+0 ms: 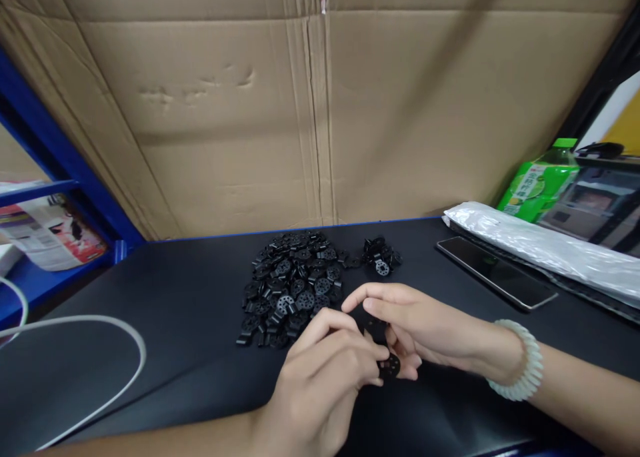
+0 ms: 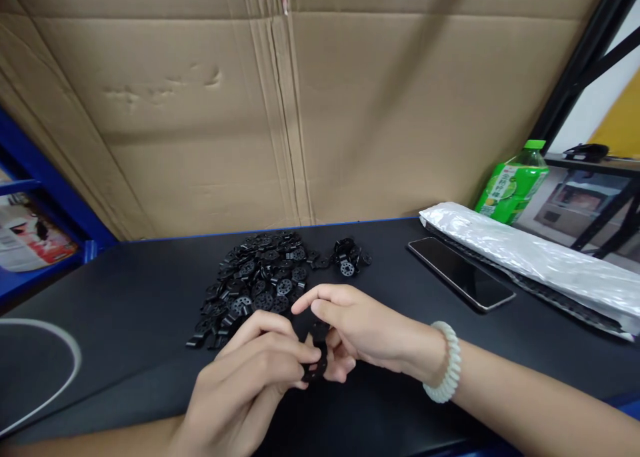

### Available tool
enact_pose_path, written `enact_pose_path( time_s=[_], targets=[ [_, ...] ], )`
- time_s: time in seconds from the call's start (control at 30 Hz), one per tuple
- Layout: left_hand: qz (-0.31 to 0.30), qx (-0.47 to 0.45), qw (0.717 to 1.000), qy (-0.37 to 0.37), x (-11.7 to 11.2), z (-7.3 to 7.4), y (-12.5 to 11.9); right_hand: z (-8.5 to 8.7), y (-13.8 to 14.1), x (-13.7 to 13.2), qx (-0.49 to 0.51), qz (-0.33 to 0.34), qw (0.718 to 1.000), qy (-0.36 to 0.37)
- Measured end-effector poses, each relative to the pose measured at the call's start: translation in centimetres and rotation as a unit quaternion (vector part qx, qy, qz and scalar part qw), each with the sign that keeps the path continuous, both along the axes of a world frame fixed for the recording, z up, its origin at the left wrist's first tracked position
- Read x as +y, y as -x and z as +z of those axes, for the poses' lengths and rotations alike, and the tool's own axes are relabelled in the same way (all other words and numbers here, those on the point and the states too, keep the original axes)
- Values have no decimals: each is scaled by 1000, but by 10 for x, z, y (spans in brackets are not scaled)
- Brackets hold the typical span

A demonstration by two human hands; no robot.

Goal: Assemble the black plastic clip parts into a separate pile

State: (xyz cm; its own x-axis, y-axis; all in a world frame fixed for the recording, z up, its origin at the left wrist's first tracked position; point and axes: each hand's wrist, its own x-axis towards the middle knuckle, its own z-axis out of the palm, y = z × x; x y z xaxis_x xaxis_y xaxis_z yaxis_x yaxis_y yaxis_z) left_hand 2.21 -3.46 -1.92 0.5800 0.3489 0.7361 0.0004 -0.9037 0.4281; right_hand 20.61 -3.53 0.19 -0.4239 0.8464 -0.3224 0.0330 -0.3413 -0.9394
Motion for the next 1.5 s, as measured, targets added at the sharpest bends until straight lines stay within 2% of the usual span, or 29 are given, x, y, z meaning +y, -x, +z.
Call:
enact_pose_path(
  time_s=[0.1, 0.17, 0.2, 0.23, 0.3, 0.37, 0.4, 0.53, 0.73, 0.87, 0.93, 1.0, 1.2, 1.27, 1.4, 1.5],
  targets=[
    [1, 52, 998, -22, 0, -2, -1, 1, 0, 2, -87, -12, 994, -62],
    [20, 86, 996, -9, -2, -2, -2, 3, -2, 5, -150, -32, 973, -174],
    [32, 98, 995, -7, -2, -2, -2, 5, -5, 7, -179, -52, 952, -241],
    [41, 108, 993, -9, -3, -2, -3, 7, -9, 11, -208, -77, 925, -309],
    [44, 135, 990, -17, -5, -1, -3, 9, -21, 21, -265, -133, 853, -430],
    [28, 162, 986, -20, -6, -1, -3, 9, -36, 35, -325, -172, 777, -511],
    [20, 174, 984, -18, -6, -1, -3, 7, -44, 43, -346, -180, 750, -534],
    [7, 202, 979, -4, -6, 0, -3, -3, -67, 68, -384, -134, 707, -578],
    [-4, 213, 977, -7, -4, -1, -4, -8, -65, 72, -399, -147, 684, -593],
    [-3, 224, 975, -9, -3, -2, -5, -12, -49, 67, -488, -38, 617, -617],
    [-7, 227, 974, -11, -3, -2, -6, -16, -45, 68, -529, 6, 593, -607],
    [-15, 230, 973, -13, -2, -3, -6, -20, -45, 69, -546, 16, 590, -594],
    [-13, 228, 973, -20, -4, -3, -5, -23, -53, 72, -549, -7, 601, -581],
    [-9, 228, 973, -22, -5, -2, -5, -23, -50, 72, -555, -17, 592, -583],
    [-13, 229, 973, -25, -4, -2, -5, -23, -40, 68, -573, -21, 558, -600],
    [-18, 219, 975, -32, -3, -4, -6, -21, -33, 62, -561, -16, 563, -607]
  ],
)
